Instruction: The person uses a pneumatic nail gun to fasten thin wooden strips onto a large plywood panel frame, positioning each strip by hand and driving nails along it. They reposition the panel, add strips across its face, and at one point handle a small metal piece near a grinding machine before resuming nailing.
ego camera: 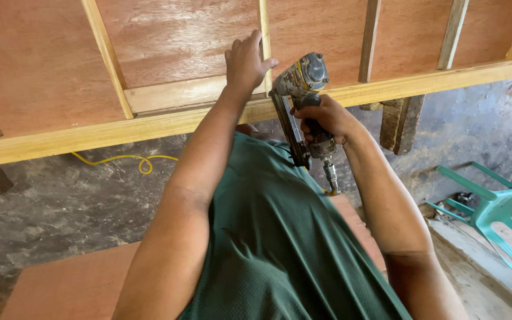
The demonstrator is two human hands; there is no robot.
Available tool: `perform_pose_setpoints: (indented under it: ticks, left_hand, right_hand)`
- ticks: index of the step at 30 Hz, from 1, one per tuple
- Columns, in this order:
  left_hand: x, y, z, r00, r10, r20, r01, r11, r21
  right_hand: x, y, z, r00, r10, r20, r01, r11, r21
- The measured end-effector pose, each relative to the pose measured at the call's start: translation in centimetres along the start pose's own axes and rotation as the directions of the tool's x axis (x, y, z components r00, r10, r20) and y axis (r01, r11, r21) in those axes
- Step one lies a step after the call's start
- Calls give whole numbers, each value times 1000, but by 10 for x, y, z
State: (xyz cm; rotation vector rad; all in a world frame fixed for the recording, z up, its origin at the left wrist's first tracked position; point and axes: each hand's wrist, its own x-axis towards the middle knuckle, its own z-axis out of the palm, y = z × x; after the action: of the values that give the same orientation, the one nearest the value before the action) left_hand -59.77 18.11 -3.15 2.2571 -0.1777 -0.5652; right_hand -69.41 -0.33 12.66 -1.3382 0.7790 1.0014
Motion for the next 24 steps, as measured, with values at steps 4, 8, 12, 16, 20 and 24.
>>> perform_pose_setpoints:
  ticks: [4,8,12,16,20,24]
  left_hand:
    - [1,-2,2,1000,12,-11,-12,1000,12]
    - [2,-3,4,1000,11,-10,-11,1000,7]
    - [0,-2,5,1000,-12,21,11,999,36]
    - [-2,-2,4,999,18,-33,-18,1000,1]
    - [-4,-1,3,1000,11,-29,-11,1000,-12]
    - [-2,3,-3,999,-37,36,37,999,-5]
  right_hand:
    - [-2,-6,4,1000,-7,-15,6,999,-42]
    - [-5,-11,3,1000,-2,-21,0,998,-65]
    - [-7,-11,3,999,-35,-14,33,996,-86]
    - [-5,-7,1,1000,-10,-27,9,999,-39]
    - [-2,-4,-2,1000,-17,4,18,999,-40]
    - [0,-4,-8,1000,28,-9,-28,1000,-2]
